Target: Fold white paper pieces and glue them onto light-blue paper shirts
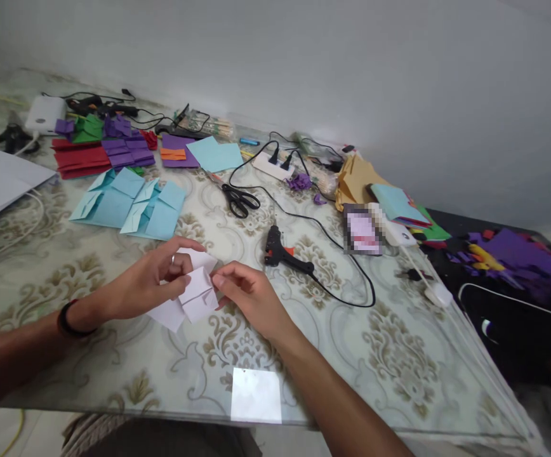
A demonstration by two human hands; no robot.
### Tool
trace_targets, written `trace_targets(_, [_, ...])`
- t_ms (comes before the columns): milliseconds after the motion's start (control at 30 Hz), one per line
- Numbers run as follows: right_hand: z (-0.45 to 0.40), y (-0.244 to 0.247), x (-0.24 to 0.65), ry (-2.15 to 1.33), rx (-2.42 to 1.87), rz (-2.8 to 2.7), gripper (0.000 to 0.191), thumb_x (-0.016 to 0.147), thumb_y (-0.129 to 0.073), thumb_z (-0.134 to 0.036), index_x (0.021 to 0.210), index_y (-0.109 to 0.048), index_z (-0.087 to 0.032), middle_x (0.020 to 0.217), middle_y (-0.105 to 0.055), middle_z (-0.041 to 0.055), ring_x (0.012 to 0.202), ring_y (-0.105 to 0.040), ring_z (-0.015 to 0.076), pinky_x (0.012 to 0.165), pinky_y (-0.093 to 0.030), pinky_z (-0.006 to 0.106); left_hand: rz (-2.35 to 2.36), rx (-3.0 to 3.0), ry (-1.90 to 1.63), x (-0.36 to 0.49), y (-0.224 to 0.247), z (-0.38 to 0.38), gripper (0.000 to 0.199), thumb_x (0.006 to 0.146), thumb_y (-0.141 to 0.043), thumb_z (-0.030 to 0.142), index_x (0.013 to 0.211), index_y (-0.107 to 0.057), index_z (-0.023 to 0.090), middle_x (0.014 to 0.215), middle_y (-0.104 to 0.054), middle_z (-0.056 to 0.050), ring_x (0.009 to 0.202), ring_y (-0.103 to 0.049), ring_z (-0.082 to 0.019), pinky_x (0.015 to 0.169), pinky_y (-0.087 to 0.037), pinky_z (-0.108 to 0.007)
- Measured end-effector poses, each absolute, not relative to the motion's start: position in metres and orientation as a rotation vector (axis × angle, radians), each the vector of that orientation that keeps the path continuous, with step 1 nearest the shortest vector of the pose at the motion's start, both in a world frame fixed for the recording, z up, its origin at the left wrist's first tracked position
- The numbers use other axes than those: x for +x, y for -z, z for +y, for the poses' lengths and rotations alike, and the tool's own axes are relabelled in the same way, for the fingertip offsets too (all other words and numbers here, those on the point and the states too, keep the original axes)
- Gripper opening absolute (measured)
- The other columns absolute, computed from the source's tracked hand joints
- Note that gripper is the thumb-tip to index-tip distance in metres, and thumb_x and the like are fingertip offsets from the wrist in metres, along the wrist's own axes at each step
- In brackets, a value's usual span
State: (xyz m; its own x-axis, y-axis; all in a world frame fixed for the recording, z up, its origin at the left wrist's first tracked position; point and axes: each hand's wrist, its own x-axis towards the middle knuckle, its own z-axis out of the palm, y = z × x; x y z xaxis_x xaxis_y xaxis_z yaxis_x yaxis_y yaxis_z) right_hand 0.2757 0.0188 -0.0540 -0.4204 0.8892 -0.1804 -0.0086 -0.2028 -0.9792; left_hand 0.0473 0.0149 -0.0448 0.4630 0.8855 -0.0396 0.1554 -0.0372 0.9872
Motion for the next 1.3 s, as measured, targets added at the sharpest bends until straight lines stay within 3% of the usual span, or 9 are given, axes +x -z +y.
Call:
trace_targets(133, [0.0183, 0.0571, 0.2736, -1.760, -1.057, -1.282, 0.036, 0.078, -0.090, -0.041, 0.089, -0.060, -0.022, 0.091, -0.069, -0.0003, 0.073, -0.061, 0.0126, 0.063, -0.054, 0.024, 0.894, 1.638, -0.692, 0.0470, 0.0404, 0.0141, 0.041, 0.096, -0.055, 0.019, 0.136, -0.046, 0.024, 0.078, -0.049, 0.007, 0.065, -0.048, -0.011, 0.059, -0.039, -0.022])
trace_targets(367, [0.0176, 0.0566, 0.2723, -1.821, -1.058, -1.309, 0.039, 0.078, -0.089, -0.041, 0.105, -0.067, -0.024, 0.080, -0.066, -0.0036, 0.067, -0.060, 0.0117, 0.064, -0.053, 0.025, 0.834, 1.612, -0.713, 0.0466, 0.0416, 0.0138, 0.037, 0.101, -0.054, 0.024, 0.137, -0.047, 0.025, 0.084, -0.057, 0.003, 0.072, -0.057, -0.013, 0.064, -0.046, -0.023])
trace_targets(667, [0.0141, 0.0565, 0.2715, -1.831, -1.093, -1.413, 0.038, 0.080, -0.086, -0.048, 0.076, -0.062, -0.019, 0.072, -0.058, -0.0032, 0.065, -0.054, 0.0111, 0.063, -0.046, 0.025, 0.832, 1.519, -0.740, 0.0450, 0.0458, 0.0137, 0.036, 0.102, -0.058, 0.030, 0.136, -0.050, 0.024, 0.090, -0.060, 0.001, 0.074, -0.062, -0.014, 0.065, -0.051, -0.024])
trace_targets(867, [0.0126, 0.0535, 0.2706, -1.823, -1.107, -1.431, 0.040, 0.079, -0.086, -0.051, 0.075, -0.062, -0.019, 0.073, -0.061, -0.0020, 0.065, -0.055, 0.0121, 0.062, -0.044, 0.025, 0.865, 1.514, -0.723, 0.0460, 0.0424, 0.0152, 0.034, 0.100, -0.060, 0.029, 0.133, -0.053, 0.022, 0.091, -0.064, 0.000, 0.079, -0.064, -0.015, 0.073, -0.053, -0.027])
trace_targets(1100, [0.0117, 0.0544, 0.2695, -1.764, -1.130, -1.428, 0.043, 0.079, -0.086, -0.050, 0.073, -0.058, -0.019, 0.069, -0.056, -0.0036, 0.062, -0.052, 0.0112, 0.059, -0.040, 0.025, 0.943, 1.524, -0.699, 0.0517, 0.0431, 0.0121, 0.044, 0.088, -0.076, 0.034, 0.128, -0.059, 0.024, 0.089, -0.071, -0.001, 0.070, -0.067, -0.015, 0.062, -0.052, -0.025])
trace_targets(1300, [0.0119, 0.0550, 0.2687, -1.732, -1.108, -1.468, 0.043, 0.083, -0.081, -0.054, 0.074, -0.057, -0.020, 0.068, -0.054, -0.0039, 0.062, -0.052, 0.0115, 0.059, -0.041, 0.025, 0.975, 1.557, -0.715, 0.0521, 0.0475, 0.0106, 0.042, 0.088, -0.074, 0.030, 0.127, -0.062, 0.024, 0.085, -0.071, -0.001, 0.066, -0.064, -0.014, 0.059, -0.049, -0.023])
